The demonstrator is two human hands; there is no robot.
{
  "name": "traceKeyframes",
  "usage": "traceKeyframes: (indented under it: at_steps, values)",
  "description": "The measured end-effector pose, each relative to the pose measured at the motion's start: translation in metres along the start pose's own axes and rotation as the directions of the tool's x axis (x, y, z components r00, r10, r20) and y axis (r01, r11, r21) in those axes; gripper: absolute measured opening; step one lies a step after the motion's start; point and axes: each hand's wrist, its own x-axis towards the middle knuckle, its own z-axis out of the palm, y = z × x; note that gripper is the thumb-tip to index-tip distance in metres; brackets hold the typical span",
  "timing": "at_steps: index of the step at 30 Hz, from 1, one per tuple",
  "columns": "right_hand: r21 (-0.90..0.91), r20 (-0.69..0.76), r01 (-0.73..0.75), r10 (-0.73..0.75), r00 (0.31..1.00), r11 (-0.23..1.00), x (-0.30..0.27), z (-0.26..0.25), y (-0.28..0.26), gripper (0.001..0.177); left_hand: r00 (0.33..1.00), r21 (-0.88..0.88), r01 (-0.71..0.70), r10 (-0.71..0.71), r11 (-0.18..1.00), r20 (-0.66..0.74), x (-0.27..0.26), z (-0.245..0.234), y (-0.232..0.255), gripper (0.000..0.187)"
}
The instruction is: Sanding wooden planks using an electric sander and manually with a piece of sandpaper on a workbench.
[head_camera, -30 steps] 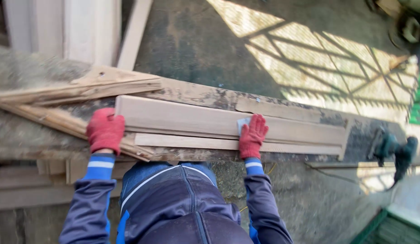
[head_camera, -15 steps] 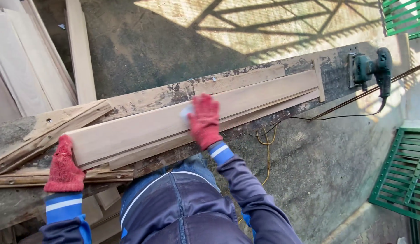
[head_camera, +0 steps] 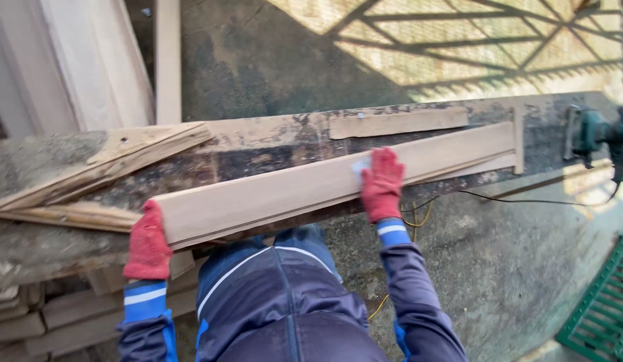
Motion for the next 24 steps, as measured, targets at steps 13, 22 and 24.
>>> traceKeyframes:
  at_steps: [13,22,24]
  values:
    - [0.025,0.128,-0.115,0.111,0.986,0.993,-0.005,0.032,0.011,0.072,0.860,0.053,0.484,-0.486,0.873,0.156,-0.059,-0.085,0.084,0.077]
    - [0.222,0.052,0.566,-0.590,0.806,0.794,0.001,0.014,-0.155,0.064,0.825,-0.785,0.515,-0.447,0.344,0.345,-0.080,-0.023,0.058,0.045]
    - [0.268,-0.004,0.753,-0.781,0.625,0.601,0.003,0.001,-0.239,0.059,0.857,-0.805,0.488,-0.359,0.338,0.370,-0.081,-0.015,0.047,0.045]
